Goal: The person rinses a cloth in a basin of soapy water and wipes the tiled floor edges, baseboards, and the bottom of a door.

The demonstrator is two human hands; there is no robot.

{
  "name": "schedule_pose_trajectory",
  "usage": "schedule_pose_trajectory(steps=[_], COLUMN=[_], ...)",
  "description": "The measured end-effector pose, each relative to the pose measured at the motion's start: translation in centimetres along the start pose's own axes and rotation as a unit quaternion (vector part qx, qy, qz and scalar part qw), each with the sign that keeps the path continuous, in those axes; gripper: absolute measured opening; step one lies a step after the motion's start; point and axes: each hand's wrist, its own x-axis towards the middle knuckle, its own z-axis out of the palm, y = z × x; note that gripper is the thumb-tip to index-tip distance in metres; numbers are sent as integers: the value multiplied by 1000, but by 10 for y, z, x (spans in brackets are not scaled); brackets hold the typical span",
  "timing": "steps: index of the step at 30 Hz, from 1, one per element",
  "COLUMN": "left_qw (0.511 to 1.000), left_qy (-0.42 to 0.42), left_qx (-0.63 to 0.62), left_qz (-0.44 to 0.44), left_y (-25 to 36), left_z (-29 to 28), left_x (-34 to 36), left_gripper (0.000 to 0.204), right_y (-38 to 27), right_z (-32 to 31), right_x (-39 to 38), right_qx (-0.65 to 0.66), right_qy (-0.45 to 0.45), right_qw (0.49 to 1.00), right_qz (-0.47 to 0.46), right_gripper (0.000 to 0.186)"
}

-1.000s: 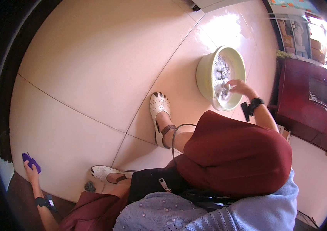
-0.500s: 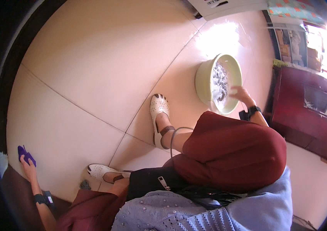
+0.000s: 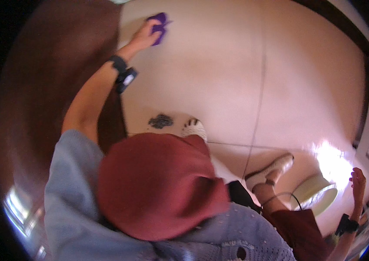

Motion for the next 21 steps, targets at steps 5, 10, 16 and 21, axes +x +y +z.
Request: schedule_pose_trajectory(steps=[5, 10, 16, 21], left_qw=[994, 979, 977, 981], left_qy=[102, 204, 188, 186], left_qx=[-4, -5, -48, -57], left_qz=[37, -7, 83, 21], left_y=[0, 11, 29, 55], left_z=[-76, -63, -86, -93], left_x=[-68, -85, -53, -69], left_gripper=[32, 32, 34, 46], right_y=[-220, -390, -518, -537], right_z=[43, 191, 317, 400], right_x=[22, 11, -151, -186], right_qx=[-118, -14, 103, -106], right_qy=[-13, -144, -281, -56], right_qw=[932, 852, 669, 494], right_qz=[-342, -504, -681, -861], right_gripper=[21, 20, 26, 17])
